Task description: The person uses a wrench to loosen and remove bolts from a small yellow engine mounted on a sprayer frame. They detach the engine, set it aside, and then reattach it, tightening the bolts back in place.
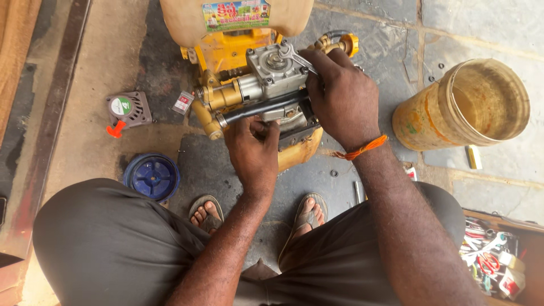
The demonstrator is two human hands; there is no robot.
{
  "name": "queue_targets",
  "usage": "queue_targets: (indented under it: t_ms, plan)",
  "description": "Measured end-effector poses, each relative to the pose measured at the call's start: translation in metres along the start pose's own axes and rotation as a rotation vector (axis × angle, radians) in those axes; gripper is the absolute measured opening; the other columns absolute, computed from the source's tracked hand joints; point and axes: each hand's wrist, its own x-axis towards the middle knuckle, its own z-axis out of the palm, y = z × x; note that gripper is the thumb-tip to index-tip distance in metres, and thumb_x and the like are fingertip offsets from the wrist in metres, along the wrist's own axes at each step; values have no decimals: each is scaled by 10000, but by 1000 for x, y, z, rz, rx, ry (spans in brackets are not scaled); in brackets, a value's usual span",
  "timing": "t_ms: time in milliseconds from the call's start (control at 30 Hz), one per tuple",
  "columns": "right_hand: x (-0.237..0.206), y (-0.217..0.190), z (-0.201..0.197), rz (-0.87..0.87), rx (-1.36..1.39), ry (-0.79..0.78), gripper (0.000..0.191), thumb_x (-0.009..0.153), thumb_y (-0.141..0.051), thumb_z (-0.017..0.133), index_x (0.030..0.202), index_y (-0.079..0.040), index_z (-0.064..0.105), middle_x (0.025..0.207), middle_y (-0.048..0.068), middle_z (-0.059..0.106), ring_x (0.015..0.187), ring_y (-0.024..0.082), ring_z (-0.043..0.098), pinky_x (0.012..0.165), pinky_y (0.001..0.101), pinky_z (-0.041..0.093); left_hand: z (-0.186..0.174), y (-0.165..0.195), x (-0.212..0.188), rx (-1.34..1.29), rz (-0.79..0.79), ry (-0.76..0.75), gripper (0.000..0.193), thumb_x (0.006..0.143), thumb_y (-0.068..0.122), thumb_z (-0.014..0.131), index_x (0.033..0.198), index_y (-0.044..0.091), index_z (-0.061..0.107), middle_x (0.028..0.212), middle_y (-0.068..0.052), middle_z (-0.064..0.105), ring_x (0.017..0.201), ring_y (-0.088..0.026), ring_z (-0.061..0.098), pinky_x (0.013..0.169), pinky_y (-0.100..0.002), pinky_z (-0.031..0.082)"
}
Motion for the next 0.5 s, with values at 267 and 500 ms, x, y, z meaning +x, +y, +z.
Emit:
queue_targets:
  t_ms: [267,500]
  plan:
    - [-1,-3,-2,22,24,-40,362,967,-127,631,1320,-182,683,1006,93,673,820,312,719,689,449,576,1,-5,0,-49,-67,-32,119,917,97,718,963,35,627,877,-80,594,1011,-253,549,817,-430,537]
    - [2,-13,-7,105,45,-65,360,928,-154,633,1284,-195,671,1076,86,692,825,335,716,689,461,575,-1,1,-3,-9,-62,36,155,855,106,771,857,5,653,792,-104,656,912,-286,586,841,-482,495]
